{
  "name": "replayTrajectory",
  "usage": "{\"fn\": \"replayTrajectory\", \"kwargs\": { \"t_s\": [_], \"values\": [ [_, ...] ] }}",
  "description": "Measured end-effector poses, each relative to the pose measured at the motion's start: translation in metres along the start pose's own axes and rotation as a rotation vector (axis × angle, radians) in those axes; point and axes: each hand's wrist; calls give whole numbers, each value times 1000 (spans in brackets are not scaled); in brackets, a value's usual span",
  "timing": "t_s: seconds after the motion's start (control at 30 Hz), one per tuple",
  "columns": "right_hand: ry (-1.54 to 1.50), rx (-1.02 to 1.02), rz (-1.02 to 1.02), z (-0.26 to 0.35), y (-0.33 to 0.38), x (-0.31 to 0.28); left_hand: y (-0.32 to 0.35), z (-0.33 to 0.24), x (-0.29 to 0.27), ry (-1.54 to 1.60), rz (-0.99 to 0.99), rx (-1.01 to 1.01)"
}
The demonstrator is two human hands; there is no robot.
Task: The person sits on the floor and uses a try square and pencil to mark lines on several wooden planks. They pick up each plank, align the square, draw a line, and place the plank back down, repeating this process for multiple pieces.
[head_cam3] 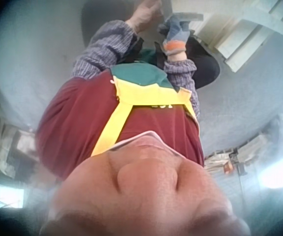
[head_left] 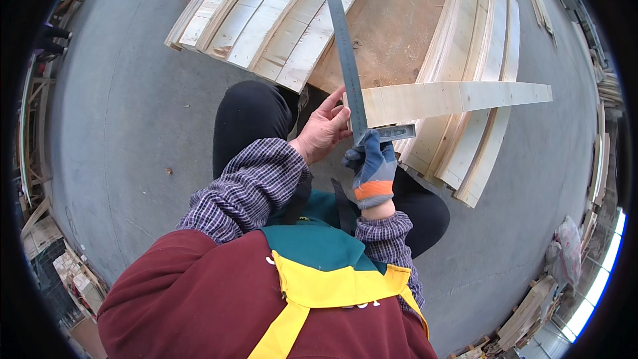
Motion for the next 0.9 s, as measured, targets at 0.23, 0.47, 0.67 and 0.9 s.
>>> {"fn": "replayTrajectory", "kwargs": {
  "t_s": [0.23, 0.47, 0.67, 0.9],
  "values": [
    [63, 49, -6, 10, -2, 0, 1, 4, -6, 30, 14, -3],
    [85, 54, -31, 10, -2, 2, 2, 5, -8, 42, 24, -12],
    [80, 68, -13, 10, -5, -1, 2, 6, -8, 45, 53, 16],
    [118, 52, -43, 11, -5, 0, 1, 9, -11, 50, 60, 14]
  ]
}}
Point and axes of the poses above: each hand's wrist, its own y-axis away from the middle knuckle, its own x-axis out of the palm, z = x × y, and after that the axes turned 13 degrees about z, right-handed
